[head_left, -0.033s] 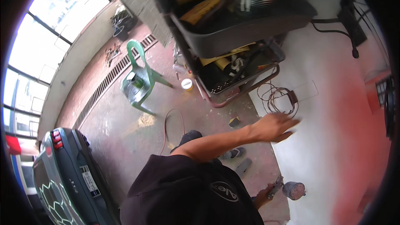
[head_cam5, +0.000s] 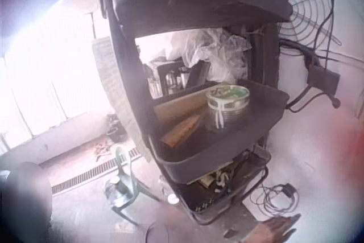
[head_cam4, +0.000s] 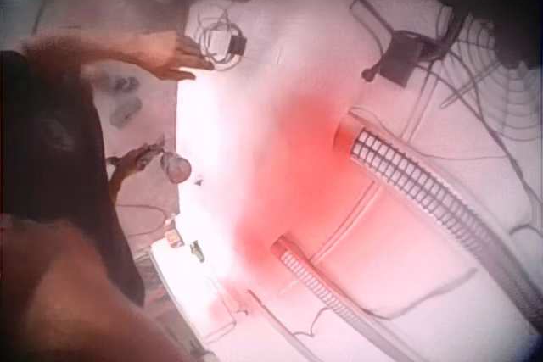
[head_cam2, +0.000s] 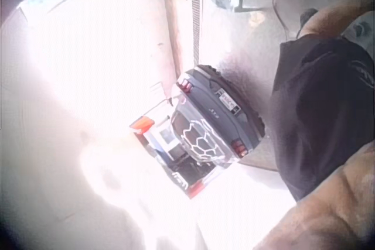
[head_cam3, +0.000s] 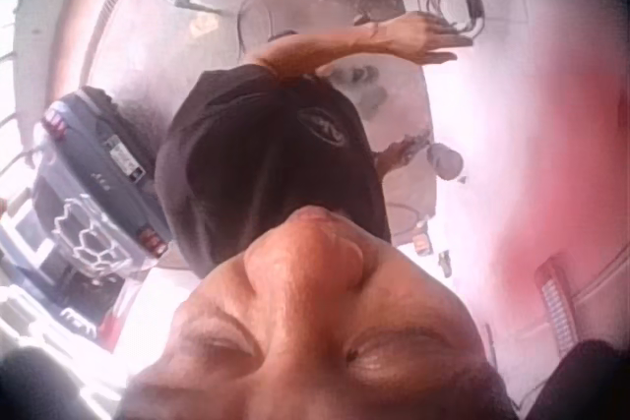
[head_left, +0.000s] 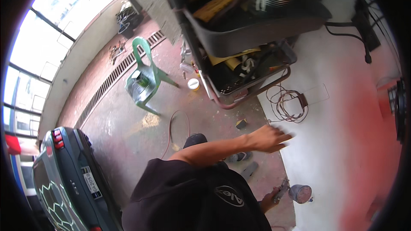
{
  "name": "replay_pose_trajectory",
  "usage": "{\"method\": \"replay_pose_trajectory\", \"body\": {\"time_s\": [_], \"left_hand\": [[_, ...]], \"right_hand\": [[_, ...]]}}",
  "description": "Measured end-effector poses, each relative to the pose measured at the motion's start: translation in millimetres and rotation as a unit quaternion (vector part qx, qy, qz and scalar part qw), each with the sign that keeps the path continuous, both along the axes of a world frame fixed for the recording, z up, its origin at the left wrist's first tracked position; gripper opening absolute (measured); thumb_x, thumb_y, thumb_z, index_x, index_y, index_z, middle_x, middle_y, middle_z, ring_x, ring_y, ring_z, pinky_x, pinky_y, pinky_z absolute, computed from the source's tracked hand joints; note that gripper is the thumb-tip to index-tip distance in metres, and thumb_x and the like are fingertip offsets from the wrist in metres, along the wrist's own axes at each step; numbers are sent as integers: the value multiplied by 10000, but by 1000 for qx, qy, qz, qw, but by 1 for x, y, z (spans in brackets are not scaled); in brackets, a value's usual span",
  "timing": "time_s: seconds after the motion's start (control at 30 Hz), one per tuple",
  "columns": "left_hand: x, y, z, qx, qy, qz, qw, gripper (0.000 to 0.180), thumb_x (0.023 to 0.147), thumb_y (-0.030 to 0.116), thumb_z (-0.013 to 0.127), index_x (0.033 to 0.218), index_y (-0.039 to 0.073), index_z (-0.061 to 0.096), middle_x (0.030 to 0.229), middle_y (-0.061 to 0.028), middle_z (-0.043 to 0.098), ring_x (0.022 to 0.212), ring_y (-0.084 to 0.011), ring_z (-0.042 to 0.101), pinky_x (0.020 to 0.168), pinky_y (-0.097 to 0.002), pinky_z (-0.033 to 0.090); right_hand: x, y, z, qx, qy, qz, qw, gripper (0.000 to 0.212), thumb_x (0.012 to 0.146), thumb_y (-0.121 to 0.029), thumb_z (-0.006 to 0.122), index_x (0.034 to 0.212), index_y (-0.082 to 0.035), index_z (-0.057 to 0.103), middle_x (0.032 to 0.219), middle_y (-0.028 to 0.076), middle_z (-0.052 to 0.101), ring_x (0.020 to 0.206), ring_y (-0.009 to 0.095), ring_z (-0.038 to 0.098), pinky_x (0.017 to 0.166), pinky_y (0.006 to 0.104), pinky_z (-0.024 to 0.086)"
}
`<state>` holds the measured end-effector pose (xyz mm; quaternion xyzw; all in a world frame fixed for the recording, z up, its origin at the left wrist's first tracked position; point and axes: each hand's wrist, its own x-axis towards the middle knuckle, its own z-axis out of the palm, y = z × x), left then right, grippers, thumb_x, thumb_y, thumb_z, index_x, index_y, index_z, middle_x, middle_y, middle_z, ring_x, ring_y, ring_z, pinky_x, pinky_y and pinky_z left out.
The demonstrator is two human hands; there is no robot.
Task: The person uses a screwdriver to pry a black protective sheet from a metal frame, then walks through a garage to a workbench. They pick up a paint spray gun, connect an air hose, and pour liquid from a yellow can into the spray gun's cup.
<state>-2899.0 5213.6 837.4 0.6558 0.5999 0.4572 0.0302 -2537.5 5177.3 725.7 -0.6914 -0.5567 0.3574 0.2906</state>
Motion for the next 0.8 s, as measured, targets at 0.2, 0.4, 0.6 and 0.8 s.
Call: {"method": "replay_pose_trajectory", "body": {"time_s": [0.2,0.4,0.6,0.8], "left_hand": [[-44,-279,-179,-580,-83,-4,810,452,921,406,626,1164,35,712,1117,-223,745,1068,-405,712,915,-509,551],[-51,-514,-212,-613,-250,290,691,516,945,418,640,1307,53,673,1165,-237,737,1124,-408,696,974,-495,540],[-13,-681,-252,-557,-360,435,608,497,948,394,655,1297,42,684,1149,-241,743,1111,-428,699,972,-500,544],[56,-803,-264,-486,-474,507,531,501,939,374,660,1257,-12,693,1111,-262,752,1089,-417,721,956,-471,556]], "right_hand": [[-68,-44,-46,45,84,223,970,298,1055,-146,587,1191,115,634,1084,193,703,1012,285,689,926,408,537],[-163,-109,-19,19,74,438,896,250,1041,-155,643,1136,75,661,998,176,721,915,277,702,820,400,555],[-267,-190,-23,79,89,595,795,233,1011,-182,715,1102,30,681,932,127,730,805,244,702,736,370,548],[-364,-289,-7,25,151,672,725,241,997,-200,742,1133,-13,675,890,105,730,768,207,695,706,353,544]]}}
